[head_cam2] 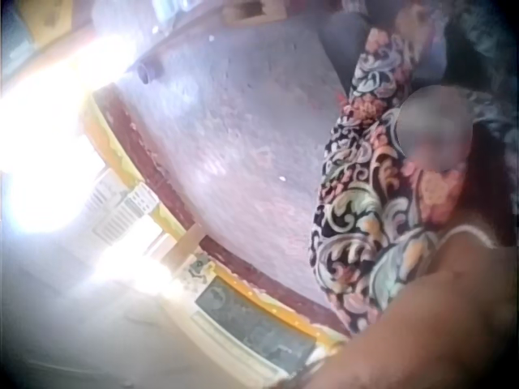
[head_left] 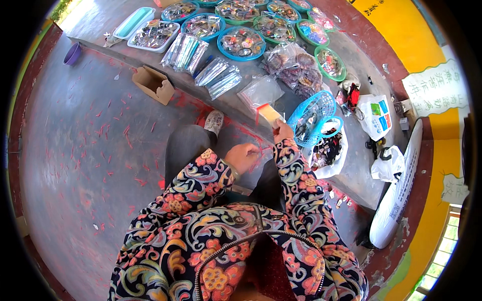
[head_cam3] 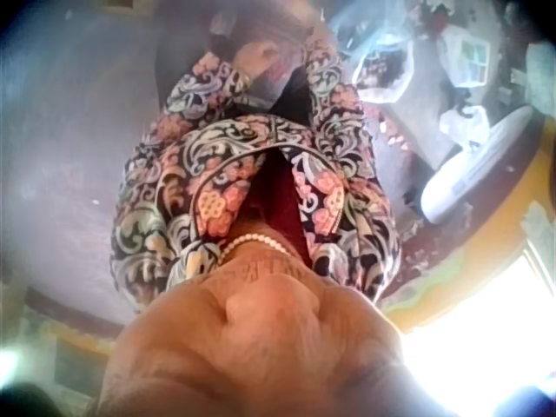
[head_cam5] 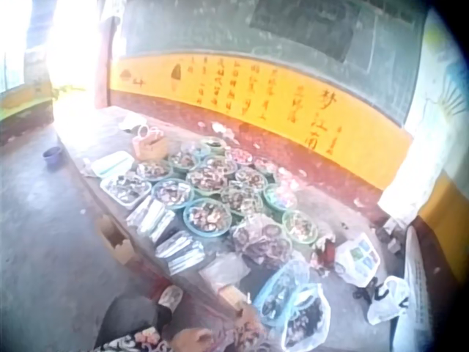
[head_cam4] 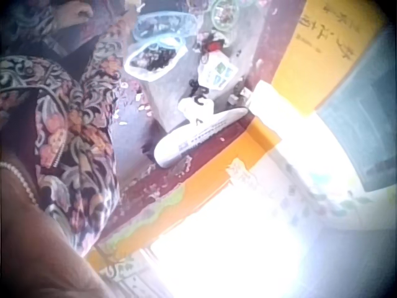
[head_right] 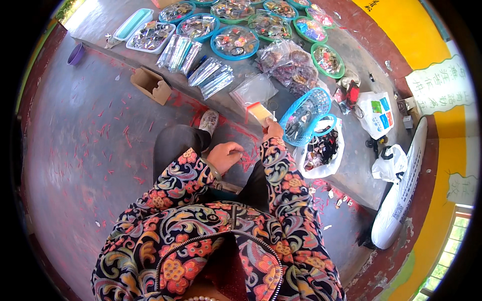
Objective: The person sits on the floor and repeatedly picks up small hair accessories, places them into clear plastic bags, and seals the bags. The person handles items one by one, organizing them into individual packages.
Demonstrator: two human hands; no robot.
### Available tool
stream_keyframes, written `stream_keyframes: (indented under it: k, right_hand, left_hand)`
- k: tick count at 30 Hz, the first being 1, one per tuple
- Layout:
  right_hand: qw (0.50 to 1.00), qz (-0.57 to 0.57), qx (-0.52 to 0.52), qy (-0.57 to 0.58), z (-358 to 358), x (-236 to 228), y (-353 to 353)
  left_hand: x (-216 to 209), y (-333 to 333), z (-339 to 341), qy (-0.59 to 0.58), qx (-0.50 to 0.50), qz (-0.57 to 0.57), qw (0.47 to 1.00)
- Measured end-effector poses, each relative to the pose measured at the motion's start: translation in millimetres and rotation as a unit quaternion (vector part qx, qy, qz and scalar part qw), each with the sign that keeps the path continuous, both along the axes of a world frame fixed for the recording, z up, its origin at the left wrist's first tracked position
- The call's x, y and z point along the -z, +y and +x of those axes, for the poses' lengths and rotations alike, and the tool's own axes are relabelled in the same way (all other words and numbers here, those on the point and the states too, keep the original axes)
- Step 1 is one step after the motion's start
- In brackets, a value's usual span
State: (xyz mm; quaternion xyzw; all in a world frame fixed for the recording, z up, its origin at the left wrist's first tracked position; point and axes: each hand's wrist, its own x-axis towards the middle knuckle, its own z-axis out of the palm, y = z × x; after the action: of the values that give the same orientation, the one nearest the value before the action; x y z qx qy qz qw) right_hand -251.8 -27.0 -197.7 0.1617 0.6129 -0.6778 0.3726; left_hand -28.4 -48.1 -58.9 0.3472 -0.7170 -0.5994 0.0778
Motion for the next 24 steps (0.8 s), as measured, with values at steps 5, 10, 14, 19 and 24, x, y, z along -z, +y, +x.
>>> stream_keyframes:
  k: [5, 10, 14, 19, 24]
  right_hand:
    - [1.0, -0.019, 0.02, 0.004, -2, 37, -4]
    - [0.997, -0.03, -0.063, -0.032, -3, 41, 6]
    - [0.981, 0.054, -0.152, -0.105, -13, 15, 17]
    - [0.957, -0.167, -0.218, -0.093, 39, -79, 46]
    - [0.939, -0.242, -0.178, -0.17, 86, -147, 87]
  left_hand:
    - [5, 9, -3, 0.017, 0.034, 0.004, 0.999]
    - [0, 12, -7, 0.009, 0.053, -0.036, 0.998]
    - [-1, 13, -7, -0.001, 0.058, -0.061, 0.996]
    - [-6, 9, -1, -0.055, 0.091, -0.025, 0.994]
    - [-2, 8, -2, -0.065, 0.144, -0.104, 0.982]
